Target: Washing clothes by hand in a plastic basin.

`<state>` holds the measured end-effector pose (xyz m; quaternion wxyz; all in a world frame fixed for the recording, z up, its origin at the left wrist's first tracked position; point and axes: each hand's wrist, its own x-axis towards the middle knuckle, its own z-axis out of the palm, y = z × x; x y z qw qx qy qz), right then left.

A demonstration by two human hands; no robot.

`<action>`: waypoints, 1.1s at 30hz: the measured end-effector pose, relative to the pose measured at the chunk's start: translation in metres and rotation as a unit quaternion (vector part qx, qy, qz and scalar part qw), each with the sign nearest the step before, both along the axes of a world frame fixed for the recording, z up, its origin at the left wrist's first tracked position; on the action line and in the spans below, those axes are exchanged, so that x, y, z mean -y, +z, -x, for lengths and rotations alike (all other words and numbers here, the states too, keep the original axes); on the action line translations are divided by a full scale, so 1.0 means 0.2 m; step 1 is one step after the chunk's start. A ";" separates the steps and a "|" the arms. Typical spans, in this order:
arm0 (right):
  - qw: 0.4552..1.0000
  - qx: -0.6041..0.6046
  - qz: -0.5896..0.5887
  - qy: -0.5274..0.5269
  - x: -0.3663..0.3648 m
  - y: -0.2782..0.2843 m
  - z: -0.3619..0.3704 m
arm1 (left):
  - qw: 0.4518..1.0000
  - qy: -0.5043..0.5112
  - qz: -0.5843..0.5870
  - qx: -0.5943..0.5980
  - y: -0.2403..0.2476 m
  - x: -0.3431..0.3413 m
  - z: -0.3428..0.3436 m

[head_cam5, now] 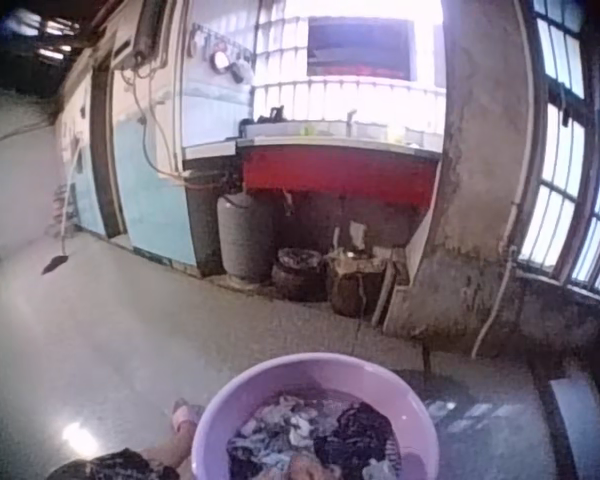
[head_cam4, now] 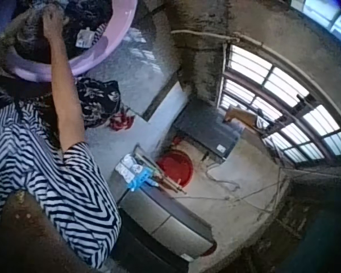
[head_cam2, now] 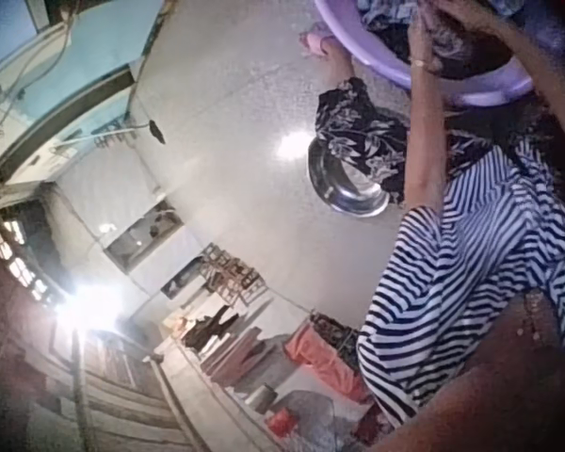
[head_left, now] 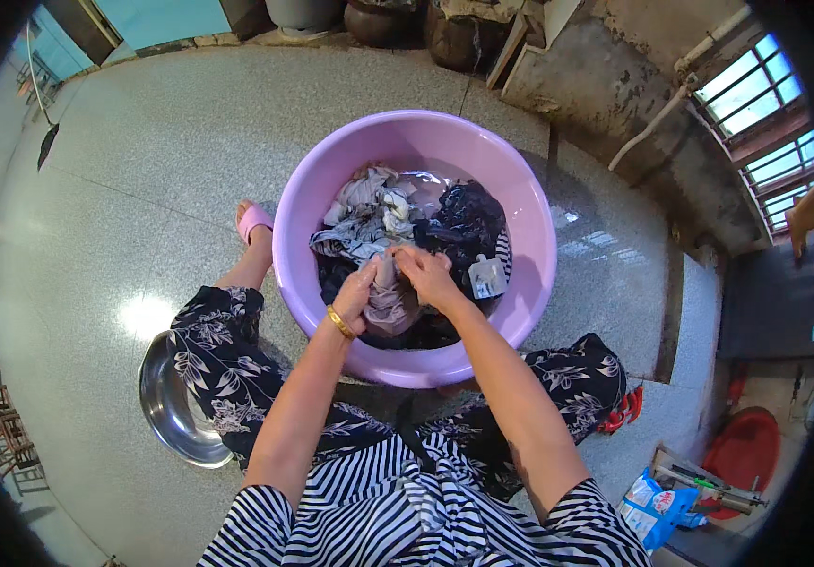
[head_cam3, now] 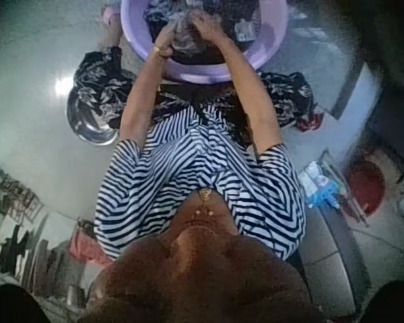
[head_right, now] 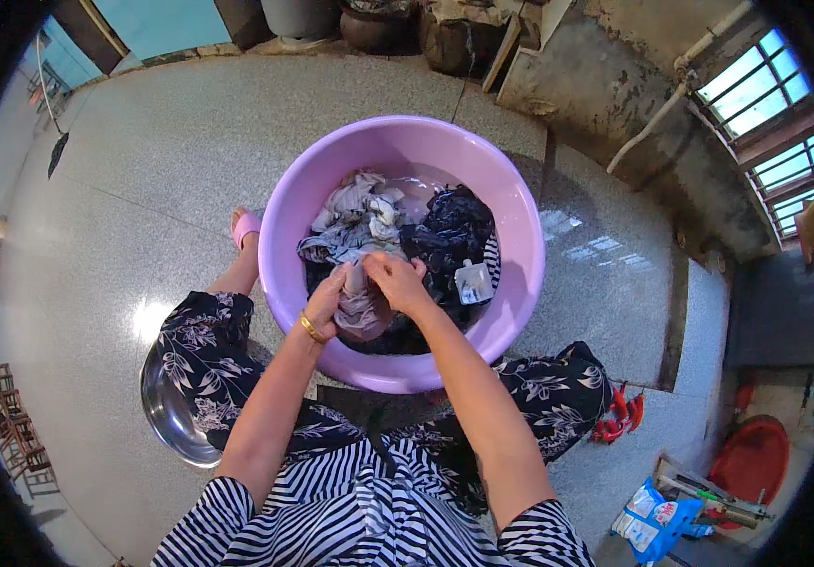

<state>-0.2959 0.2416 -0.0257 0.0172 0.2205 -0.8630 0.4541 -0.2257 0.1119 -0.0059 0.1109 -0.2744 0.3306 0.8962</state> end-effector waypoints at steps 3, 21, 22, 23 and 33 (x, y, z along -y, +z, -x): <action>0.939 0.230 -0.176 0.185 -0.05 0.24 0.01 | 0.997 -0.043 0.060 -0.016 0.05 0.14 -0.03; 0.976 -0.083 0.087 0.179 0.29 0.42 -0.40 | 0.989 0.097 -0.084 -0.075 -0.22 0.13 -0.01; 0.986 -0.117 0.065 0.104 0.29 0.35 -0.33 | 0.988 0.122 -0.040 -0.084 -0.23 0.10 0.01; 0.988 -0.148 0.043 0.028 0.30 0.27 -0.26 | 0.989 0.117 -0.042 -0.082 -0.21 0.05 0.02; 0.995 -0.089 0.013 -0.052 0.33 0.35 -0.40 | 0.979 0.053 -0.078 -0.181 -0.16 0.07 0.01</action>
